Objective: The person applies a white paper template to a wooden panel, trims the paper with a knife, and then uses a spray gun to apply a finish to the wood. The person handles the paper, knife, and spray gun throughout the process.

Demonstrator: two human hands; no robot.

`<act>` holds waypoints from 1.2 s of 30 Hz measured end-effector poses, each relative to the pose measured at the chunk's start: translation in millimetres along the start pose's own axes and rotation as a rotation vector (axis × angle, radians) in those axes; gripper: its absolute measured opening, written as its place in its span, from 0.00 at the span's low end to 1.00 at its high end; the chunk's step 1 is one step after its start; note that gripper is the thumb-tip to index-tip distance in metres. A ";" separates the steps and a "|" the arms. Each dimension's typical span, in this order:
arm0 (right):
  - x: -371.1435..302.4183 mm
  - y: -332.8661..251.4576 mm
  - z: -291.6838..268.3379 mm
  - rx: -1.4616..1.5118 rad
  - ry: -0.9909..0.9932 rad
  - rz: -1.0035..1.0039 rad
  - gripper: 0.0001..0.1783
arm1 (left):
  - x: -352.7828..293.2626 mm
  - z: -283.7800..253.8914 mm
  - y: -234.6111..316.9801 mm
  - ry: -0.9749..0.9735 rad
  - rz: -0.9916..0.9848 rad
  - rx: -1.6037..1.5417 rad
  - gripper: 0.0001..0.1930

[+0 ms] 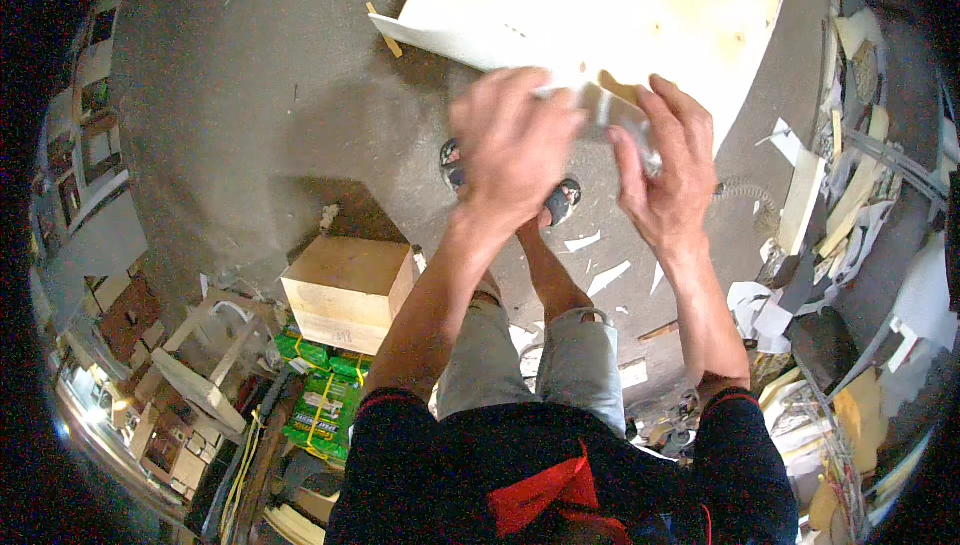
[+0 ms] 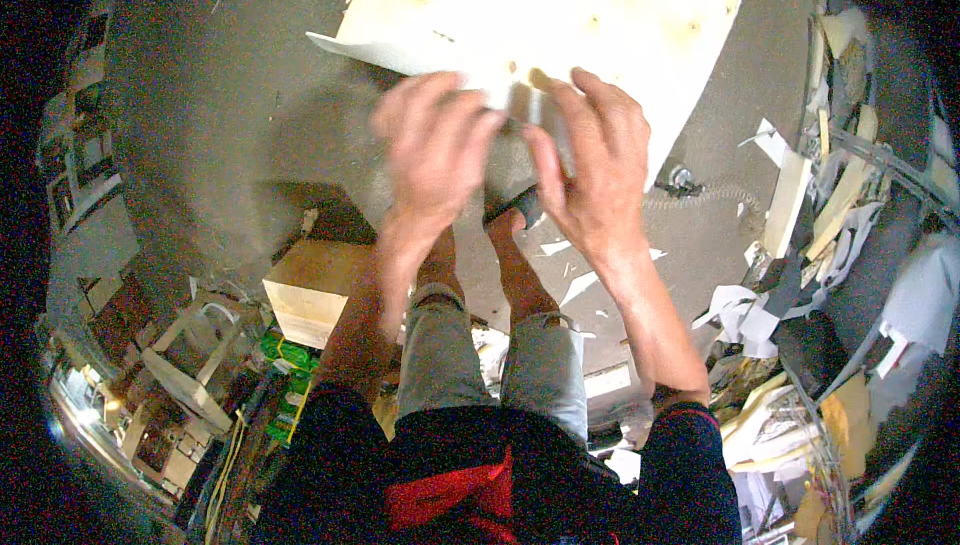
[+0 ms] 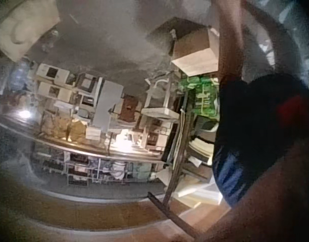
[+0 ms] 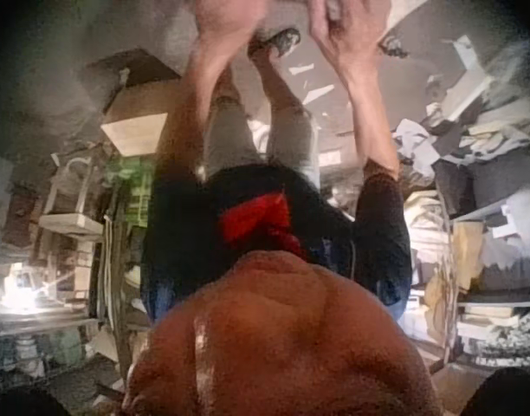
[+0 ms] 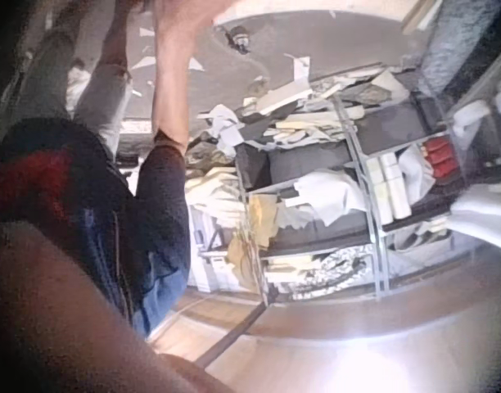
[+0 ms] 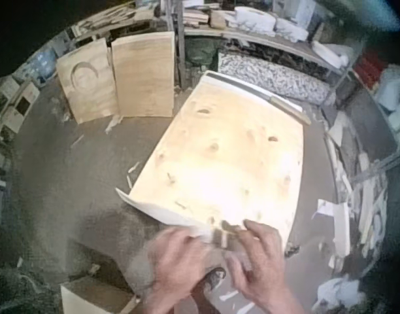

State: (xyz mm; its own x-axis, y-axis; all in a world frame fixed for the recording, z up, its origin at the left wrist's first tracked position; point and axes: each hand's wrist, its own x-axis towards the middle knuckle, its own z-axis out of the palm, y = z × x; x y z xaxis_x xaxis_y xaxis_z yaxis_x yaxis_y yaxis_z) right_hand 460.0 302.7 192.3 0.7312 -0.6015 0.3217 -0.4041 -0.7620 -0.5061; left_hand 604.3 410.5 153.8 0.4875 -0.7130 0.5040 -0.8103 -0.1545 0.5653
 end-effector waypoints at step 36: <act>129.9 -50.7 114.3 -0.208 -0.263 0.092 0.12 | 63.8 -28.4 -193.8 -0.244 -0.665 -0.647 0.11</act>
State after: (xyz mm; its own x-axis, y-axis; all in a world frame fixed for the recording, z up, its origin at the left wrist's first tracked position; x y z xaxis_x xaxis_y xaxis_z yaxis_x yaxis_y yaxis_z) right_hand 638.3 290.6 168.3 0.7921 -0.6082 0.0514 -0.5585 -0.7562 -0.3409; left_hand 801.7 414.4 95.0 0.6424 -0.7498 -0.1583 -0.0206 -0.2234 0.9745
